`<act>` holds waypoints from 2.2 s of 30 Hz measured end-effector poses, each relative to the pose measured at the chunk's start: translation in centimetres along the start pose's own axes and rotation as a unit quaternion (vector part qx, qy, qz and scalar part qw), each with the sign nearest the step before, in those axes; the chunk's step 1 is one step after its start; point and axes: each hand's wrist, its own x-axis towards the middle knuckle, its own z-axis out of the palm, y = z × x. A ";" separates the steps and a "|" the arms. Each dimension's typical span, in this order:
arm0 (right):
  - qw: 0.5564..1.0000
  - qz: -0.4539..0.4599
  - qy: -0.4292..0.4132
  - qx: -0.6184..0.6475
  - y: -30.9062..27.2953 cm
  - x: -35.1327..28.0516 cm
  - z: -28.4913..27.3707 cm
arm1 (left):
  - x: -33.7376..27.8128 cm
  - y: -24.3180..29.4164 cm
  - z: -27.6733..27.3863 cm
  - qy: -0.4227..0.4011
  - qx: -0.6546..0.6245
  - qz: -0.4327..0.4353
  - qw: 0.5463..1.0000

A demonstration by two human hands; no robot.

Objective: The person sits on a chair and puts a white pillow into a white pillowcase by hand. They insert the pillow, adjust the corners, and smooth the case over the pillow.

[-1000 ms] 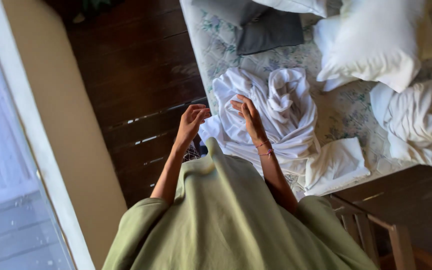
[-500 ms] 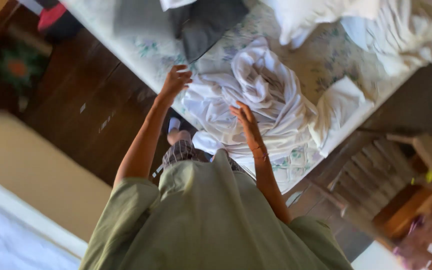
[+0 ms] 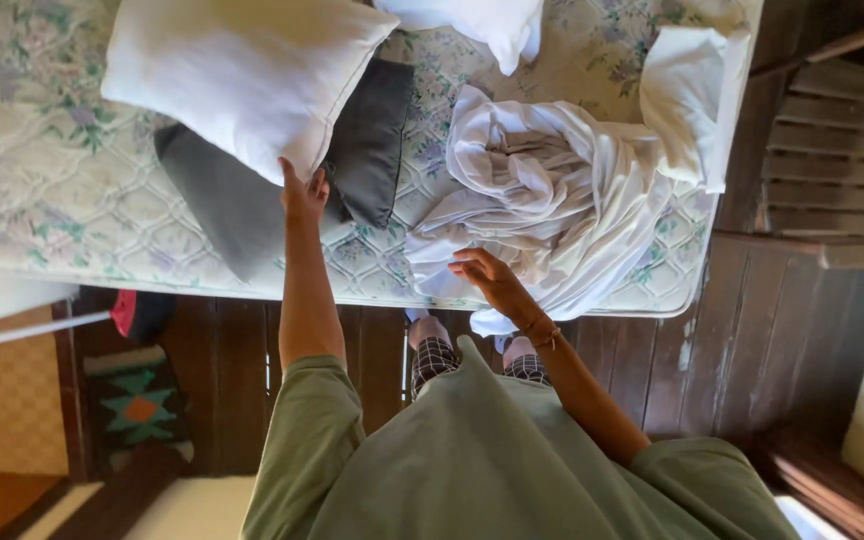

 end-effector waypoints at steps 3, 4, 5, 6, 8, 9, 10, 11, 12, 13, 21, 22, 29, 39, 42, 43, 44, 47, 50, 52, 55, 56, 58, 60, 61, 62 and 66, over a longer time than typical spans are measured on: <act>1.000 0.009 -0.004 -0.010 -0.1 0.1 0.4 | 8.3 -1.1 -1.8 0.047 0.113 0.043 0.992; 1.000 0.009 -0.001 -0.007 -0.3 0.0 0.3 | 7.5 -1.0 -1.1 0.045 0.116 0.043 0.991; 1.000 0.009 0.011 -0.006 -0.4 -0.2 0.2 | 6.5 -0.9 -0.5 0.033 0.169 0.068 0.983; 1.000 0.007 0.023 -0.005 -0.6 -0.2 0.1 | 5.7 -0.6 0.4 0.020 0.220 0.096 0.970; 0.999 0.004 0.035 -0.005 0.6 0.1 -0.7 | 1.4 0.1 2.9 0.007 0.291 0.157 0.944; 0.999 0.004 0.046 -0.008 1.2 0.1 -1.1 | -1.0 0.3 4.0 -0.001 0.357 0.215 0.909; 0.999 -0.002 0.044 -0.009 1.2 0.0 -1.3 | -2.6 -0.3 4.7 -0.002 0.354 0.220 0.909; 0.999 -0.009 0.052 -0.007 1.2 -0.1 -1.4 | -4.2 -0.9 5.4 -0.038 0.355 0.301 0.884; 0.998 -0.010 0.060 -0.005 1.3 -0.7 -1.7 | -6.2 -2.1 5.8 -0.072 0.356 0.374 0.854; 0.998 -0.010 0.058 -0.006 1.7 -0.7 -2.1 | -9.1 -3.4 5.5 -0.070 0.355 0.374 0.854; 0.934 -0.104 0.307 -0.149 0.9 -3.2 -6.6 | -29.7 -19.8 -2.3 -0.272 0.472 0.178 0.819; 0.936 -0.100 0.302 -0.150 1.2 -3.0 -6.8 | -32.1 -20.5 -2.7 -0.267 0.473 0.173 0.822; 0.945 -0.057 0.180 -0.266 6.0 3.3 -6.6 | -32.5 -31.7 -11.8 -0.383 0.658 0.196 0.618; 0.905 0.161 0.150 -0.363 15.8 13.3 0.1 | -34.2 -25.2 -10.4 -0.315 0.725 0.042 0.611; 0.874 0.175 0.202 -0.405 17.4 14.7 1.2 | -34.4 -22.4 -9.4 -0.300 0.712 0.029 0.634; 0.876 0.174 0.202 -0.403 19.5 16.2 1.1 | -33.1 -23.6 -10.7 -0.299 0.714 0.029 0.633; 0.876 0.171 0.207 -0.401 21.6 17.6 1.0 | -31.8 -24.8 -12.0 -0.301 0.728 0.046 0.614; 0.862 0.148 0.192 -0.445 27.2 21.8 -1.1 | -30.2 -25.9 -13.9 -0.304 0.753 0.064 0.581; 0.868 0.117 0.173 -0.450 29.7 24.1 -5.0 | -29.8 -25.0 -14.4 -0.343 0.769 0.046 0.537; 0.891 0.101 0.175 -0.408 29.8 24.1 -6.5 | -29.7 -23.2 -14.7 -0.377 0.776 0.029 0.505; 0.920 0.088 0.173 -0.340 26.0 20.7 -6.8 | -30.5 -17.5 -12.3 -0.528 0.656 -0.022 0.539; 0.927 0.070 0.172 -0.326 23.1 17.8 -6.2 | -31.9 -14.6 -10.2 -0.507 0.680 -0.046 0.527; 0.933 0.050 0.180 -0.308 17.9 12.2 -5.5 | -33.4 -10.8 -6.9 -0.489 0.706 -0.067 0.507; 0.931 -0.022 0.213 -0.297 13.4 6.8 -5.2 | -33.6 -8.8 -4.3 -0.471 0.692 -0.005 0.547; 0.929 -0.023 0.223 -0.294 11.5 4.3 -5.2 | -33.6 -8.0 -3.3 -0.477 0.694 -0.001 0.539; 0.924 -0.071 0.235 -0.291 9.8 1.5 -5.4 | -33.6 -7.5 -2.0 -0.474 0.687 0.095 0.542; 0.890 -0.171 0.306 -0.291 9.2 -6.6 -6.9 | -35.1 -9.1 4.3 -0.469 0.686 0.371 0.414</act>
